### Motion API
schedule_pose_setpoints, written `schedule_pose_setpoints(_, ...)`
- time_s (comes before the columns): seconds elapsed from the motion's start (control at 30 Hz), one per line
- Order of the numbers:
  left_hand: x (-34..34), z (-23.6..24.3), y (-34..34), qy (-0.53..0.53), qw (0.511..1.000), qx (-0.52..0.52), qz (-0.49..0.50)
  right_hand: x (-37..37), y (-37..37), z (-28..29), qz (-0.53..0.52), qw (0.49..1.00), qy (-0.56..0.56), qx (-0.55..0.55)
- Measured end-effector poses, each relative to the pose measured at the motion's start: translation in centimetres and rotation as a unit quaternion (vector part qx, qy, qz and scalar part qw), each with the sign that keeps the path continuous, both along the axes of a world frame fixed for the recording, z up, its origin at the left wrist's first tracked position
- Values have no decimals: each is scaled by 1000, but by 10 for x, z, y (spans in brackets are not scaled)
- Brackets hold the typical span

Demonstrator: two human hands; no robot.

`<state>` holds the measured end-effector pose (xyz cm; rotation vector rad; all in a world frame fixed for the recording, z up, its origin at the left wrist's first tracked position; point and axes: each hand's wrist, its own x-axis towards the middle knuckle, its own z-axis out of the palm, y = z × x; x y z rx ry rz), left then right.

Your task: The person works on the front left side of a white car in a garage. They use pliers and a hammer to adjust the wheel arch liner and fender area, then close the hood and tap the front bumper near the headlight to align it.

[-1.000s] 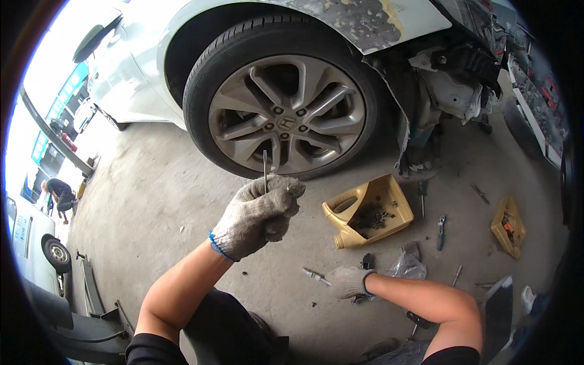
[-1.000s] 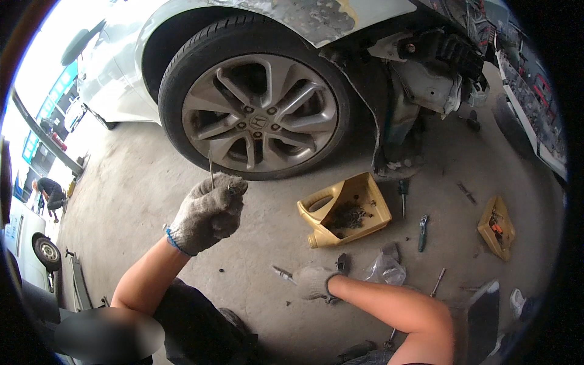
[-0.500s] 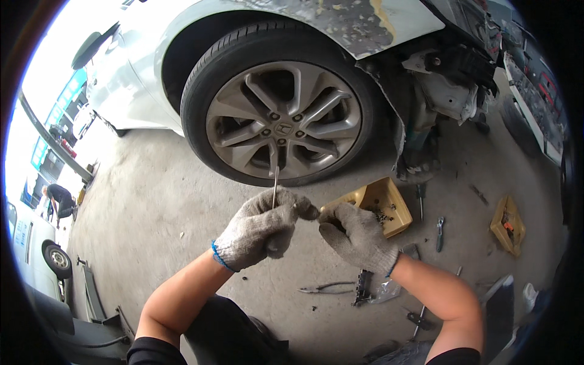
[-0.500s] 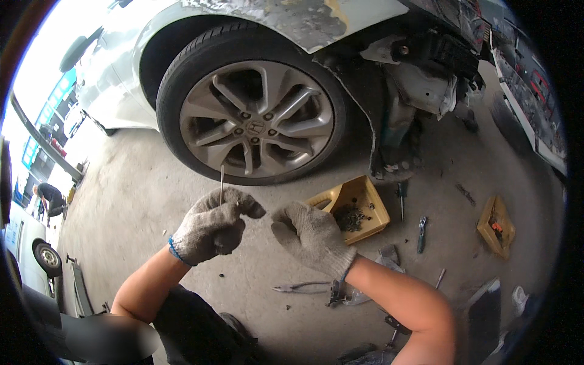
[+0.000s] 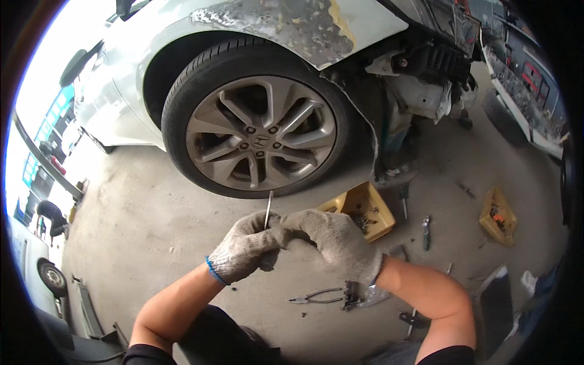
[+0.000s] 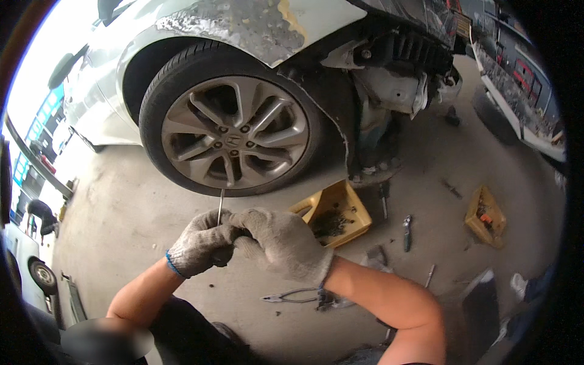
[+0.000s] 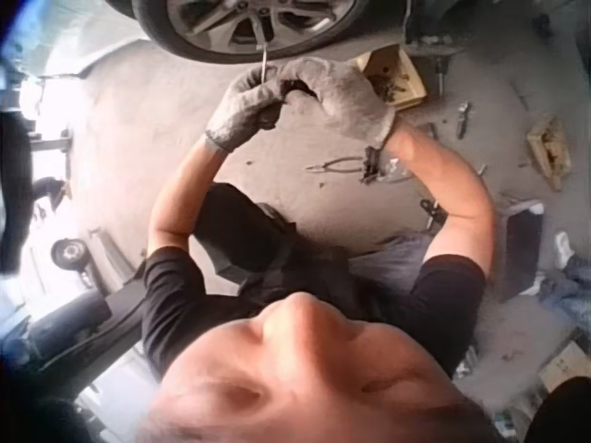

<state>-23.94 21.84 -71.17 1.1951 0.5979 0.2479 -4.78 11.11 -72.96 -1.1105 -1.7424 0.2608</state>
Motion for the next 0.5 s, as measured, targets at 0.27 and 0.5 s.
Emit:
schedule_pose_setpoints(0.27,14,14,-8,62,998,32,-5,6,-1,10,-85,988,124,-29)
schedule_pose_setpoints(0.5,26,16,-20,214,939,217,-160,-1,15,-23,-112,990,84,33)
